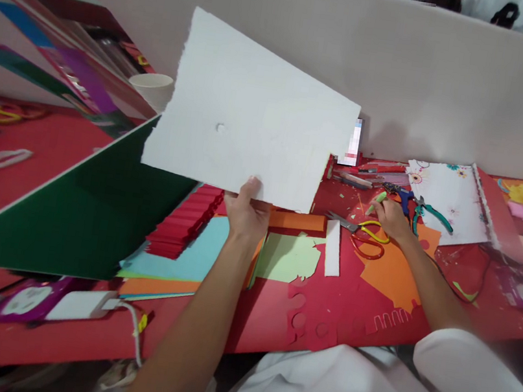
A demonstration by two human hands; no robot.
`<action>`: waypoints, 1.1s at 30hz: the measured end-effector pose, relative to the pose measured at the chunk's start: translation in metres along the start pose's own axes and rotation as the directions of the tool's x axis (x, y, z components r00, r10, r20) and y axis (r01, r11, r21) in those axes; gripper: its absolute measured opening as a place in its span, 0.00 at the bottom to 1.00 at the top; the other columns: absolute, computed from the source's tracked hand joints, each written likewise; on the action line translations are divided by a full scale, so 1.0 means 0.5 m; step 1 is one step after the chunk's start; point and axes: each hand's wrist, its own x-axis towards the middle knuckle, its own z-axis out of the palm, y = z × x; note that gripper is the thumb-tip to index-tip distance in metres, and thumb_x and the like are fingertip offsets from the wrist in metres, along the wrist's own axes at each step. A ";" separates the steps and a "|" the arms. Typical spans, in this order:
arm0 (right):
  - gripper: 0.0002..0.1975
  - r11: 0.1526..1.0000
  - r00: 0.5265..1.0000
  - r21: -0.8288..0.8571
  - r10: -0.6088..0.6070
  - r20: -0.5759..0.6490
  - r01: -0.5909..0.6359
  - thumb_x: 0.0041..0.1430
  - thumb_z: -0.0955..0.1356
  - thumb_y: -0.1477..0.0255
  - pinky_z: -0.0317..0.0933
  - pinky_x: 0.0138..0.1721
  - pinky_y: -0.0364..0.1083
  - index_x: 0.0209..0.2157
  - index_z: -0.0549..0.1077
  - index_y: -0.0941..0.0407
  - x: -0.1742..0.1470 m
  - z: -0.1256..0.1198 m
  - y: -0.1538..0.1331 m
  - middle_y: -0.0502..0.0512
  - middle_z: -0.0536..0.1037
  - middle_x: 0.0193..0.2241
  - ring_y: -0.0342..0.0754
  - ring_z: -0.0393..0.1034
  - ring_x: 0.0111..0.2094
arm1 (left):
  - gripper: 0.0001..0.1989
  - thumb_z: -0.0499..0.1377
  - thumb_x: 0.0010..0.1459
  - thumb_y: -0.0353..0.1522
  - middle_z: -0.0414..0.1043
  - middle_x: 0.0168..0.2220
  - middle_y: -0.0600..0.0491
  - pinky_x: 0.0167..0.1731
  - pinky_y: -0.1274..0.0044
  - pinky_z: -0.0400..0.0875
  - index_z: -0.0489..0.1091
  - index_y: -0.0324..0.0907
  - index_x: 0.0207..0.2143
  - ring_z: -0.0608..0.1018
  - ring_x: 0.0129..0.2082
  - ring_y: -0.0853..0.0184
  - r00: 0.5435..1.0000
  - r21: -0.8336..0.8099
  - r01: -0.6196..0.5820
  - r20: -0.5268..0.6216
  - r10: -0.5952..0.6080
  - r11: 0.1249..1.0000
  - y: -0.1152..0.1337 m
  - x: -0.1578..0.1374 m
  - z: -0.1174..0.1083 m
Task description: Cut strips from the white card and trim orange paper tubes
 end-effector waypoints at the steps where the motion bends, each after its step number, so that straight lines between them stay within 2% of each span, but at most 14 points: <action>1: 0.26 1.000 1.000 -0.015 -0.003 -0.004 0.003 0.76 0.60 0.56 0.68 0.45 0.50 0.29 0.76 0.55 0.000 -0.002 0.000 0.63 0.83 0.31 0.57 0.79 0.38 | 0.23 0.78 0.45 0.40 0.83 0.49 0.47 0.62 0.68 0.76 0.78 0.43 0.41 0.80 0.61 0.57 1.000 0.003 0.003 0.012 -0.003 1.000 0.000 0.000 0.000; 5: 0.26 0.999 0.998 -0.035 -0.034 -0.059 0.032 0.76 0.57 0.55 0.69 0.46 0.51 0.35 0.76 0.56 -0.005 -0.014 0.003 0.64 0.84 0.35 0.57 0.79 0.39 | 0.23 0.78 0.45 0.41 0.84 0.48 0.48 0.60 0.70 0.77 0.79 0.44 0.41 0.81 0.59 0.59 1.000 -0.003 -0.004 0.023 0.004 1.000 0.002 -0.001 0.000; 9: 0.26 0.999 0.971 -0.026 -0.048 -0.234 0.043 0.76 0.55 0.53 0.69 0.47 0.52 0.41 0.76 0.55 -0.011 -0.021 0.002 0.65 0.84 0.43 0.57 0.78 0.42 | 0.22 0.79 0.44 0.40 0.84 0.46 0.50 0.59 0.72 0.77 0.78 0.43 0.40 0.83 0.56 0.60 1.000 -0.026 -0.005 0.024 0.005 1.000 0.003 -0.001 0.001; 10: 0.26 0.999 0.969 -0.027 -0.047 -0.243 0.042 0.76 0.55 0.53 0.69 0.48 0.52 0.41 0.76 0.55 -0.010 -0.020 0.001 0.65 0.84 0.43 0.57 0.78 0.42 | 0.22 0.79 0.44 0.40 0.84 0.45 0.50 0.59 0.72 0.77 0.78 0.43 0.39 0.83 0.56 0.60 1.000 -0.029 -0.002 0.025 0.003 1.000 0.003 -0.001 0.001; 11: 0.27 0.999 0.976 -0.034 -0.044 -0.214 0.037 0.76 0.55 0.53 0.69 0.48 0.52 0.39 0.76 0.55 -0.009 -0.017 0.000 0.64 0.84 0.42 0.57 0.78 0.41 | 0.22 0.79 0.44 0.40 0.84 0.45 0.50 0.59 0.72 0.77 0.78 0.43 0.39 0.83 0.56 0.61 1.000 -0.030 0.001 0.026 0.000 1.000 0.003 -0.001 0.001; 13: 0.28 0.998 0.997 -0.059 -0.018 -0.074 0.014 0.77 0.55 0.54 0.68 0.47 0.51 0.34 0.75 0.55 -0.004 -0.009 -0.001 0.63 0.83 0.36 0.56 0.77 0.39 | 0.22 0.79 0.44 0.40 0.84 0.46 0.50 0.59 0.72 0.77 0.78 0.43 0.40 0.83 0.56 0.60 1.000 -0.035 0.001 0.029 0.000 0.999 0.003 -0.002 0.001; 15: 0.28 0.996 0.998 -0.091 0.023 0.053 -0.018 0.77 0.55 0.56 0.67 0.46 0.49 0.30 0.74 0.56 0.002 -0.002 -0.002 0.63 0.82 0.31 0.54 0.77 0.37 | 0.23 0.79 0.44 0.40 0.84 0.47 0.50 0.60 0.71 0.77 0.78 0.43 0.40 0.83 0.57 0.60 1.000 -0.039 -0.003 0.031 0.004 0.999 0.002 -0.002 0.001; 16: 0.28 0.994 0.996 -0.104 0.041 0.073 -0.033 0.78 0.56 0.57 0.67 0.45 0.49 0.30 0.74 0.56 0.003 0.001 -0.002 0.62 0.82 0.31 0.54 0.77 0.36 | 0.23 0.79 0.44 0.40 0.84 0.47 0.49 0.60 0.71 0.77 0.78 0.44 0.41 0.82 0.57 0.60 0.999 -0.037 -0.003 0.034 0.005 0.999 0.002 -0.002 0.001; 18: 0.26 0.992 0.997 -0.124 0.044 0.063 -0.036 0.77 0.56 0.59 0.66 0.46 0.48 0.31 0.74 0.56 0.003 0.004 -0.003 0.63 0.82 0.32 0.54 0.76 0.38 | 0.23 0.78 0.46 0.40 0.84 0.49 0.48 0.61 0.70 0.76 0.79 0.44 0.42 0.81 0.59 0.59 0.999 -0.022 -0.004 0.046 0.005 1.000 0.002 -0.002 0.000; 22: 0.18 0.989 0.998 -0.143 -0.032 0.061 0.041 0.75 0.60 0.62 0.65 0.47 0.50 0.37 0.74 0.57 -0.008 0.005 -0.008 0.66 0.81 0.42 0.56 0.76 0.41 | 0.23 0.78 0.46 0.41 0.83 0.51 0.47 0.63 0.69 0.75 0.80 0.44 0.44 0.79 0.62 0.58 0.999 -0.004 -0.013 0.052 0.013 1.000 0.001 -0.001 -0.001; 25: 0.16 0.992 0.998 -0.119 -0.030 0.063 0.037 0.75 0.60 0.62 0.66 0.45 0.51 0.44 0.74 0.57 -0.013 0.006 -0.009 0.65 0.81 0.40 0.58 0.76 0.40 | 0.23 0.78 0.46 0.41 0.83 0.51 0.47 0.62 0.70 0.76 0.80 0.44 0.44 0.79 0.62 0.58 0.999 0.000 -0.013 0.047 0.013 1.000 0.000 0.000 -0.001; 28: 0.17 0.985 0.998 -0.171 -0.025 0.060 0.035 0.75 0.61 0.63 0.67 0.46 0.53 0.52 0.73 0.59 -0.012 0.010 -0.004 0.67 0.81 0.43 0.62 0.76 0.44 | 0.26 0.79 0.45 0.42 0.83 0.52 0.48 0.57 0.72 0.78 0.80 0.46 0.46 0.80 0.61 0.58 0.998 0.002 0.004 0.055 -0.004 1.000 -0.001 0.002 -0.003; 31: 0.16 0.964 0.993 -0.253 -0.057 0.102 0.081 0.72 0.64 0.65 0.67 0.51 0.56 0.53 0.74 0.59 -0.010 0.011 0.001 0.70 0.80 0.50 0.64 0.75 0.51 | 0.29 0.80 0.42 0.43 0.84 0.50 0.49 0.48 0.74 0.81 0.80 0.48 0.47 0.82 0.57 0.58 0.998 -0.005 0.033 0.054 -0.033 0.999 -0.003 0.004 -0.005; 33: 0.15 0.964 0.994 -0.249 -0.074 0.078 0.092 0.71 0.65 0.66 0.67 0.55 0.57 0.52 0.76 0.59 -0.010 0.007 -0.003 0.71 0.80 0.51 0.65 0.74 0.54 | 0.29 0.80 0.40 0.43 0.84 0.48 0.50 0.44 0.75 0.81 0.80 0.47 0.45 0.84 0.53 0.60 0.997 -0.011 0.057 0.048 -0.056 0.998 -0.006 0.003 -0.003</action>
